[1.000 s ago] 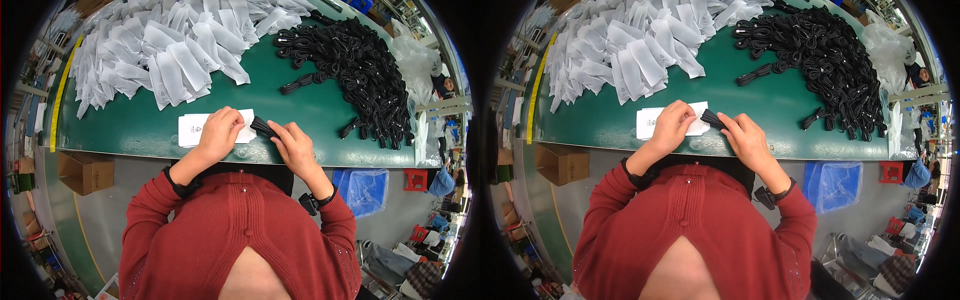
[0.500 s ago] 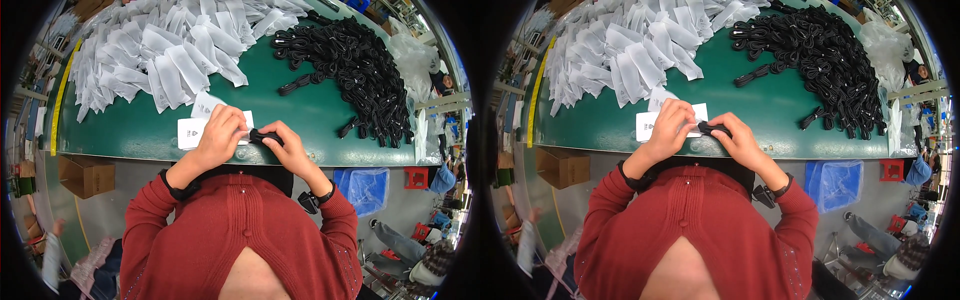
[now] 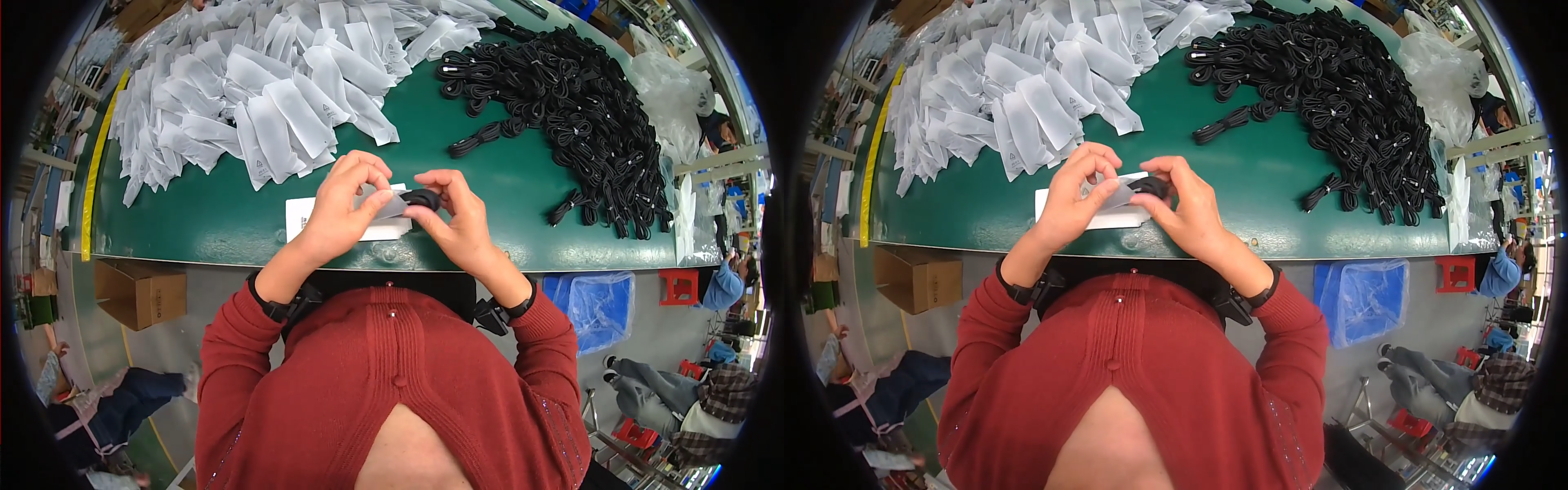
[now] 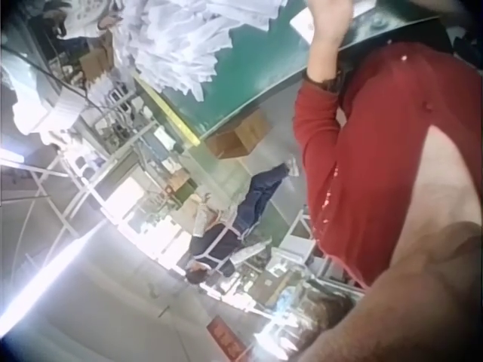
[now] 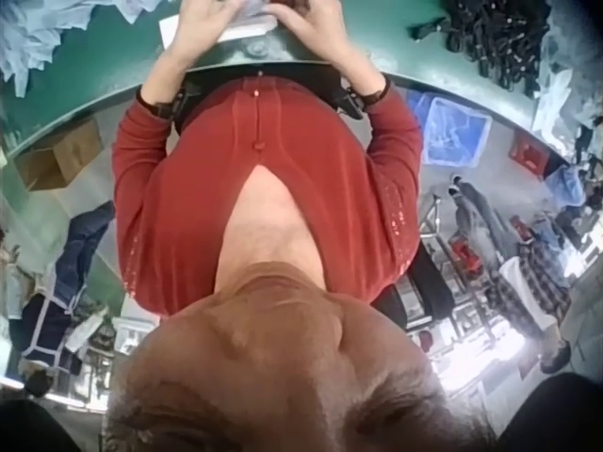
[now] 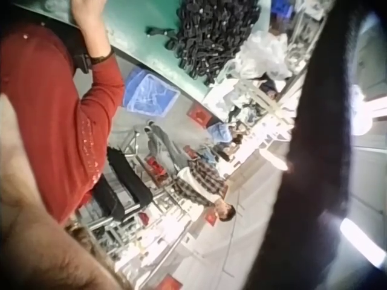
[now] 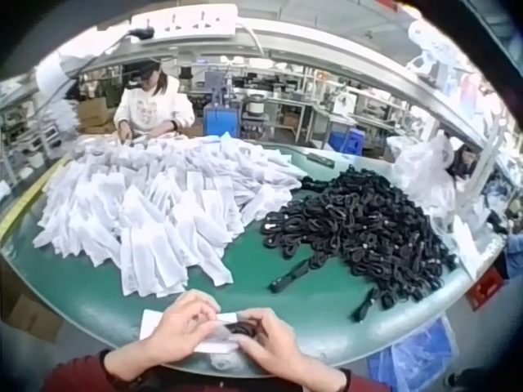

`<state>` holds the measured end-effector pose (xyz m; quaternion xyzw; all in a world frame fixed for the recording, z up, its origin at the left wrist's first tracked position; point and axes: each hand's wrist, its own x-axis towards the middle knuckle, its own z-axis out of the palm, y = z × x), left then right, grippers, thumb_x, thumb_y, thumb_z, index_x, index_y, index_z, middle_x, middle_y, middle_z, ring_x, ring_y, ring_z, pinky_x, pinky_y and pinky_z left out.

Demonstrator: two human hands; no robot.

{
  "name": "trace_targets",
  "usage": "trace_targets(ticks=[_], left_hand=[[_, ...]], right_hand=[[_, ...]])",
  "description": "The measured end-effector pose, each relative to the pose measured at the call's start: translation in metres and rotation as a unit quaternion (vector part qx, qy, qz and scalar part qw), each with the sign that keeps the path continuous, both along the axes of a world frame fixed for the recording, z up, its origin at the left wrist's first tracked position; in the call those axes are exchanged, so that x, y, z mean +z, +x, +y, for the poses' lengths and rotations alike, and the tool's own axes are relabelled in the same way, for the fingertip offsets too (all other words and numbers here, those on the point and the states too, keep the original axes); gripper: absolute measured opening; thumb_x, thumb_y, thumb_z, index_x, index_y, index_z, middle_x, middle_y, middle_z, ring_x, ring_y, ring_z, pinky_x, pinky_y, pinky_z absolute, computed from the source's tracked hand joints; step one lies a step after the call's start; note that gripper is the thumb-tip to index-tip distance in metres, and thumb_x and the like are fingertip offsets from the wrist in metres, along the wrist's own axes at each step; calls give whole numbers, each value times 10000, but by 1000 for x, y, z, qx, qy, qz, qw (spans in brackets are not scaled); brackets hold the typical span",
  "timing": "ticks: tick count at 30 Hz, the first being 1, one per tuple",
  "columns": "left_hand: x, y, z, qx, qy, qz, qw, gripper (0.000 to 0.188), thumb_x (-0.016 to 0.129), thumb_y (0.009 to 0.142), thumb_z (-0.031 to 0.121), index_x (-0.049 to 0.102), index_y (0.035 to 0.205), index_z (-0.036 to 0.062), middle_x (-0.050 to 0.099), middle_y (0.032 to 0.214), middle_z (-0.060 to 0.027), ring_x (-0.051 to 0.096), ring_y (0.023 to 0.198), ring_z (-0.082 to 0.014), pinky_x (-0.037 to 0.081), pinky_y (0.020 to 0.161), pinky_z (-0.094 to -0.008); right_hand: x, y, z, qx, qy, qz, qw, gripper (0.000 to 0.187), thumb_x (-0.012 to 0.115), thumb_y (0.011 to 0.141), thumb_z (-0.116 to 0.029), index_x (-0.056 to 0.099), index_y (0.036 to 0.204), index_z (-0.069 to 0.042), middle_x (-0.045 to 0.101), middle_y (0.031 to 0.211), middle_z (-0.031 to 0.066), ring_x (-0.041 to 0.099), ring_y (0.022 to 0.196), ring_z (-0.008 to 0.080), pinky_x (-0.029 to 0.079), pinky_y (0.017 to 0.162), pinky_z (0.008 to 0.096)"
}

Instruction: Packaging black cables into white protective sleeves at a factory workbench.

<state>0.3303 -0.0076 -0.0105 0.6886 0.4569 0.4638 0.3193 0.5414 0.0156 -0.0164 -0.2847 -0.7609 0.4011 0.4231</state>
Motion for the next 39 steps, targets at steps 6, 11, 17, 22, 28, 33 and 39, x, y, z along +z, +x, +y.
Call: trace_targets(ticks=[6,11,17,22,28,33,39], left_hand=[[35,-69,37,-53,-164,-350,921,228,637,953,158,615,1112,-6,588,1064,-59,531,852,-99,430,740,-230],[52,-66,52,276,234,-13,932,248,634,948,133,602,1156,2,608,1012,-50,558,833,-132,454,756,-256],[-14,-12,-8,22,46,131,990,193,729,817,58,644,985,13,598,982,-103,598,874,-248,486,778,-346],[-44,11,-18,39,125,210,969,117,685,837,12,630,940,11,573,884,-90,585,775,-206,478,684,-318],[-42,11,-20,51,11,129,990,75,655,862,0,594,905,0,546,828,-89,559,734,-196,461,669,-293],[-39,12,-23,67,-63,36,995,77,644,873,-4,577,910,-6,552,835,-81,547,721,-194,454,671,-285],[-37,9,-23,35,-13,51,998,71,642,871,-2,577,898,2,578,862,-86,559,751,-219,464,681,-316]], right_hand=[[9,21,50,-105,30,-36,993,465,678,929,-122,507,1358,-62,581,835,105,608,764,242,508,731,305],[-14,45,70,-236,61,-407,881,278,625,952,-167,556,1199,-60,585,844,152,600,732,316,518,716,406],[-40,66,55,-254,126,-388,877,170,577,957,-122,524,1087,-25,611,825,143,604,695,294,514,679,402],[-32,53,13,-161,-69,-170,970,194,549,939,-43,506,1120,10,656,855,128,632,715,220,509,671,335],[-23,48,-18,-53,-49,-159,985,228,538,941,-25,527,1165,20,666,857,110,662,753,172,512,690,284],[-19,50,-15,-8,42,-206,978,202,533,959,-44,558,1150,17,669,854,96,668,780,169,519,705,287],[-7,47,-7,64,-216,-174,959,187,515,981,-94,604,1119,-5,687,799,54,593,630,101,465,584,241]])
